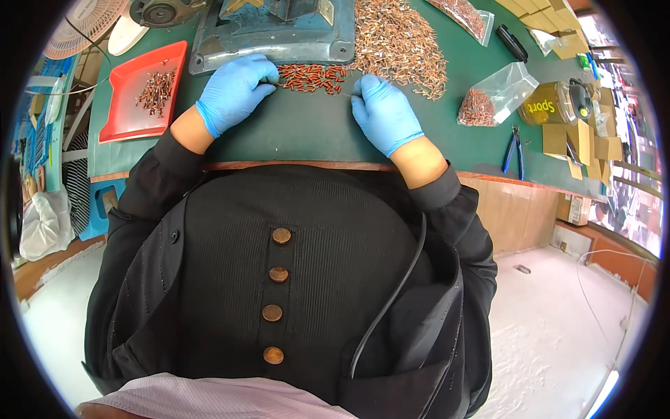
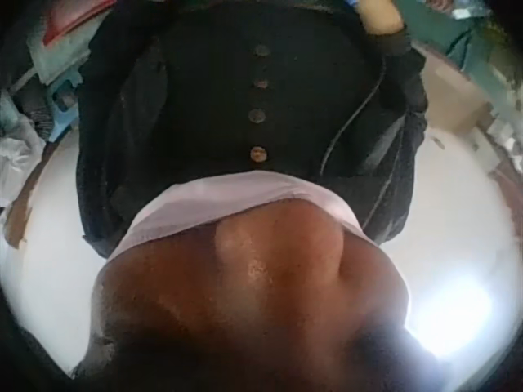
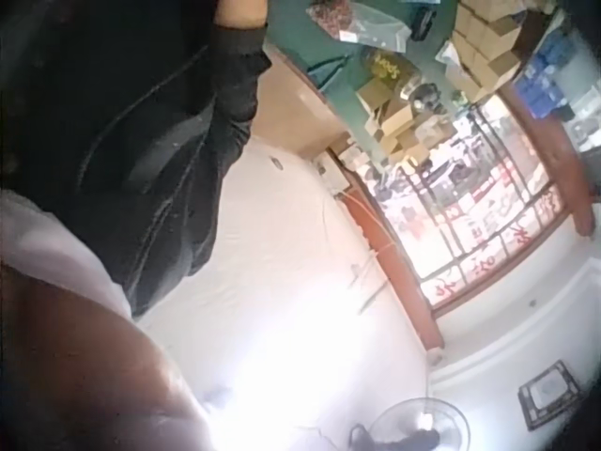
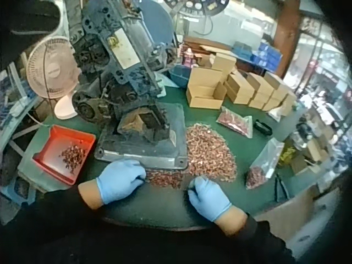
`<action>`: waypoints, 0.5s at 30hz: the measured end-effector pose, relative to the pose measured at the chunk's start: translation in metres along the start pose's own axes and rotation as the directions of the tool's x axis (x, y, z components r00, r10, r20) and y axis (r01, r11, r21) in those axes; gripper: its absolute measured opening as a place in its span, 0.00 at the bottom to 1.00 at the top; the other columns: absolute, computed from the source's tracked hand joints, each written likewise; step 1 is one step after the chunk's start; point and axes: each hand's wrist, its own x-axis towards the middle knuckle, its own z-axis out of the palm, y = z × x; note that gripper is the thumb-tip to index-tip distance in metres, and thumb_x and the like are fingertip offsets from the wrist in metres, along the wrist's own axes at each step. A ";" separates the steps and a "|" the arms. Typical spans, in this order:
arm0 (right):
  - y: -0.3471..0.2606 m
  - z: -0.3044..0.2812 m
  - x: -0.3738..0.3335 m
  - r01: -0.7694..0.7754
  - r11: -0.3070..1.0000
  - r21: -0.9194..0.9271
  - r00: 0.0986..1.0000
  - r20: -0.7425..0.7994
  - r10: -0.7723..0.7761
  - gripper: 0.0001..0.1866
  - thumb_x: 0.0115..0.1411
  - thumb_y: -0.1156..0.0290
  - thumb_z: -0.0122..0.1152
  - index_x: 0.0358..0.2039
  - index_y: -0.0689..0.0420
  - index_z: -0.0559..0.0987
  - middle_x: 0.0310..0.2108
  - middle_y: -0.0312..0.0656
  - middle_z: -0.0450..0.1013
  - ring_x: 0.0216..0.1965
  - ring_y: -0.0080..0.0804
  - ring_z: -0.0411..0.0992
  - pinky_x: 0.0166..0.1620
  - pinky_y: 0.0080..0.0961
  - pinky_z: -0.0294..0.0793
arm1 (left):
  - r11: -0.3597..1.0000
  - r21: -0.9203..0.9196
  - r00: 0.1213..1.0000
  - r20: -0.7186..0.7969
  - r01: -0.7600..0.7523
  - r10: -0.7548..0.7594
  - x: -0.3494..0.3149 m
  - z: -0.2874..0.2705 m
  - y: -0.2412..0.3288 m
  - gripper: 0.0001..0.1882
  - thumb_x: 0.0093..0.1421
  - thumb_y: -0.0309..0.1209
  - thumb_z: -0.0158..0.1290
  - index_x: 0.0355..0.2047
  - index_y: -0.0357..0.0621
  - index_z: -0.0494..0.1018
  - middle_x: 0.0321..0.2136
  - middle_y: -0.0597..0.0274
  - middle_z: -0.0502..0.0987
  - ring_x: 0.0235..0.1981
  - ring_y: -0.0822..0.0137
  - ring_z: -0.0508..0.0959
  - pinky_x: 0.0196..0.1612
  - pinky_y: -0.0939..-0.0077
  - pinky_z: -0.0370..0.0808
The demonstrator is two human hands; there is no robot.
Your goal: The recorder is inspecting and sorting small electronic components at a manual assembly station.
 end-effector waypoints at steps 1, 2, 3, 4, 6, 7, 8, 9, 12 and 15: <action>-0.002 -0.001 0.000 -0.085 0.995 0.050 0.996 0.004 0.085 0.05 0.53 0.76 0.56 0.29 0.60 0.70 0.24 0.48 0.71 0.28 0.47 0.72 0.33 0.36 0.73 | 1.000 0.004 1.000 0.005 -0.003 0.003 -0.001 0.000 -0.001 0.05 0.50 0.26 0.55 0.28 0.43 0.71 0.27 0.57 0.73 0.31 0.53 0.74 0.34 0.64 0.71; -0.004 -0.002 0.000 -0.056 0.997 0.055 0.998 -0.002 0.056 0.05 0.53 0.76 0.56 0.29 0.60 0.70 0.24 0.48 0.71 0.28 0.47 0.72 0.33 0.36 0.73 | 1.000 -0.023 1.000 0.006 0.017 -0.017 -0.002 -0.001 -0.002 0.05 0.50 0.26 0.55 0.28 0.42 0.71 0.27 0.57 0.73 0.30 0.53 0.74 0.34 0.64 0.70; -0.007 -0.003 0.000 -0.146 0.975 0.166 0.989 0.004 0.148 0.05 0.53 0.76 0.57 0.31 0.60 0.71 0.25 0.48 0.73 0.28 0.45 0.73 0.33 0.33 0.74 | 0.998 -0.064 1.000 0.015 0.027 -0.026 -0.002 -0.001 -0.003 0.06 0.50 0.26 0.55 0.28 0.42 0.71 0.27 0.56 0.73 0.30 0.54 0.74 0.33 0.64 0.70; -0.009 -0.004 0.000 -0.243 0.930 0.275 0.969 0.019 0.248 0.06 0.53 0.76 0.57 0.33 0.60 0.73 0.25 0.47 0.74 0.29 0.42 0.74 0.34 0.30 0.74 | 0.998 -0.051 0.999 0.009 0.038 -0.037 -0.003 -0.002 -0.004 0.06 0.50 0.26 0.55 0.28 0.42 0.71 0.27 0.56 0.73 0.30 0.54 0.74 0.33 0.64 0.70; -0.012 -0.006 0.000 -0.238 0.927 0.289 0.970 0.026 0.241 0.07 0.53 0.76 0.57 0.34 0.60 0.74 0.26 0.47 0.74 0.29 0.39 0.75 0.35 0.28 0.74 | 0.998 -0.048 0.998 0.049 0.039 -0.037 -0.004 -0.003 -0.005 0.06 0.50 0.26 0.56 0.28 0.41 0.70 0.26 0.56 0.73 0.29 0.54 0.74 0.33 0.65 0.70; -0.013 -0.007 0.001 -0.230 0.921 0.315 0.972 0.020 0.236 0.08 0.53 0.76 0.58 0.35 0.60 0.76 0.27 0.47 0.75 0.29 0.36 0.76 0.35 0.26 0.74 | 0.998 -0.043 0.998 0.053 0.039 -0.037 -0.004 -0.003 -0.005 0.06 0.50 0.26 0.56 0.28 0.41 0.70 0.26 0.56 0.73 0.29 0.54 0.74 0.33 0.65 0.70; -0.014 -0.006 0.001 -0.240 0.922 0.303 0.970 0.032 0.242 0.08 0.53 0.76 0.58 0.35 0.60 0.76 0.27 0.47 0.75 0.29 0.36 0.76 0.35 0.26 0.74 | 0.998 -0.044 0.998 0.055 0.035 -0.032 -0.004 -0.003 -0.005 0.06 0.50 0.26 0.56 0.28 0.41 0.70 0.26 0.56 0.73 0.29 0.54 0.74 0.33 0.65 0.70; -0.015 -0.005 0.002 -0.285 0.887 0.362 0.957 0.050 0.287 0.08 0.53 0.77 0.58 0.35 0.60 0.76 0.26 0.44 0.75 0.28 0.32 0.75 0.34 0.24 0.74 | 0.998 -0.052 0.999 0.044 0.020 -0.018 -0.004 -0.004 -0.005 0.06 0.50 0.26 0.56 0.28 0.40 0.70 0.26 0.56 0.73 0.29 0.54 0.74 0.32 0.64 0.70; -0.016 -0.004 0.002 -0.411 0.738 0.536 0.904 0.134 0.406 0.07 0.53 0.78 0.57 0.35 0.60 0.77 0.26 0.39 0.75 0.27 0.23 0.72 0.33 0.19 0.73 | 0.999 -0.047 0.999 0.044 0.027 -0.025 -0.003 -0.004 -0.004 0.06 0.50 0.26 0.55 0.28 0.40 0.70 0.25 0.56 0.72 0.29 0.54 0.73 0.32 0.64 0.70; -0.016 -0.004 0.003 -0.477 0.570 0.670 0.860 0.219 0.462 0.07 0.54 0.79 0.57 0.35 0.61 0.77 0.27 0.35 0.74 0.27 0.17 0.70 0.32 0.15 0.71 | 1.000 -0.017 0.999 0.044 0.023 -0.022 -0.003 -0.004 -0.003 0.06 0.50 0.26 0.55 0.27 0.40 0.70 0.25 0.56 0.72 0.28 0.54 0.73 0.32 0.64 0.70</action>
